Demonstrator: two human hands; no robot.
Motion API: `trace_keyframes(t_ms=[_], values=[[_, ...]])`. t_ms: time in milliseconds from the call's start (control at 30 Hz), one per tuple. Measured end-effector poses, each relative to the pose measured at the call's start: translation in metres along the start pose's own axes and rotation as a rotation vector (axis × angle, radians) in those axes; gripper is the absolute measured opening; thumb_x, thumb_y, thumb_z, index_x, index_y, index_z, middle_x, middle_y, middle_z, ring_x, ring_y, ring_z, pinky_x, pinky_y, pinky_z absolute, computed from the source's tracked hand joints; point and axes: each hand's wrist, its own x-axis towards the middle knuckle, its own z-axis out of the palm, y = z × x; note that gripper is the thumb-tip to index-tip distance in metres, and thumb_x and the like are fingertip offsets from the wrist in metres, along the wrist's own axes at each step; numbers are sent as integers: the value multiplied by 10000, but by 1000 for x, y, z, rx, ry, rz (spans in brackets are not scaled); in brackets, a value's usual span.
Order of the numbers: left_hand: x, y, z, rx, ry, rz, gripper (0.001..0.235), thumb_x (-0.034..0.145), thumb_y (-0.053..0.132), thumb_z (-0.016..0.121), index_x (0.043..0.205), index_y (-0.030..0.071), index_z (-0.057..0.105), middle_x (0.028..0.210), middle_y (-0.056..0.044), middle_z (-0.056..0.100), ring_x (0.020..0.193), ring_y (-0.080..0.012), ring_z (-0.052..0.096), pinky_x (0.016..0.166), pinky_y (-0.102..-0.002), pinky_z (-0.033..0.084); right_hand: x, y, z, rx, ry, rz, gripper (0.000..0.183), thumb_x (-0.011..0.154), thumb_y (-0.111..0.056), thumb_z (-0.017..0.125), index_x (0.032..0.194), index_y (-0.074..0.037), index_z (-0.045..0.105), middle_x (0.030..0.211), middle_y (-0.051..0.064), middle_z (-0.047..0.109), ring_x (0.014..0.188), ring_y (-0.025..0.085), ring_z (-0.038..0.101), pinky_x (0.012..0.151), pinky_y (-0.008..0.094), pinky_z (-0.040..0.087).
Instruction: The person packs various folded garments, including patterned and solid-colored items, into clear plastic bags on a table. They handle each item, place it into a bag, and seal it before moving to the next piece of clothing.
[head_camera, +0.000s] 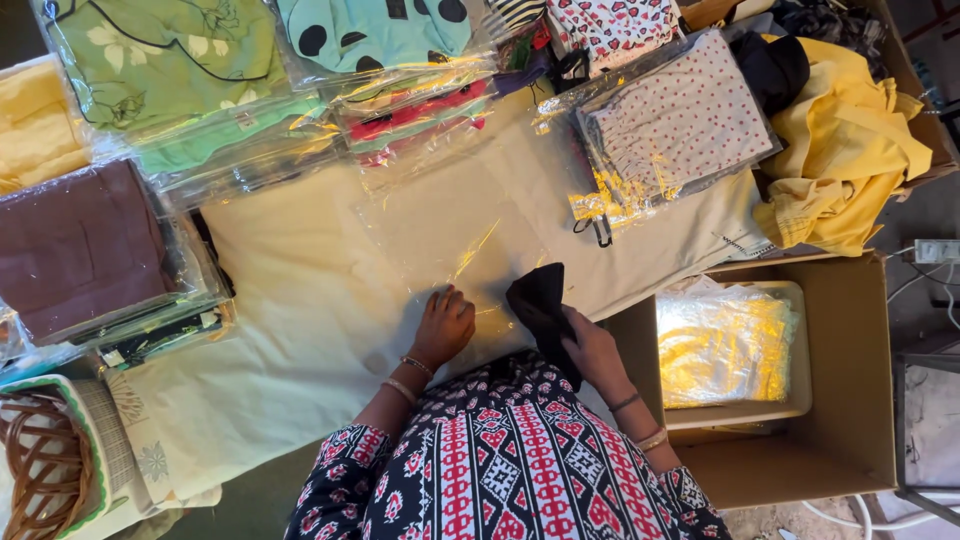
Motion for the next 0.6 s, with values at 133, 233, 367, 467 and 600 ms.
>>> trace_keyframes(t_ms=[133,233,367,467,600], values=[[19,8,-11,-111,109,-114,145,896,227,695,930,86,683,1005,-140,672,1035,-341,651,934,-497,511,-4,-2,2,-6,-47,-23,588,841,-114,684,1400,-114,502,1242,202,676,1077,406,668,887,456,547],[34,16,-32,-229,166,-284,113,912,207,716,879,99,709,791,-116,673,748,-328,666,717,-453,542,-3,-3,8,39,-84,-111,597,831,-107,689,1396,-101,498,1229,205,676,1083,409,666,894,452,553],[43,26,-49,-361,269,-420,98,941,191,710,960,98,734,771,-132,679,665,-345,659,595,-441,523,6,-16,8,21,-159,-219,602,816,-98,699,1385,-89,501,1246,207,670,1089,425,652,891,466,550],[43,28,-54,-417,323,-431,117,961,184,696,1030,99,738,885,-129,714,758,-339,681,662,-431,539,14,-21,14,-1,-176,-239,599,814,-95,695,1382,-93,505,1244,199,675,1081,424,653,884,471,548],[42,34,-62,-399,321,-267,194,942,181,703,1121,121,749,1087,-115,733,987,-331,681,861,-434,543,32,-26,29,-24,-109,-212,609,806,-98,681,1388,-97,503,1217,195,680,1052,420,660,862,479,549]])
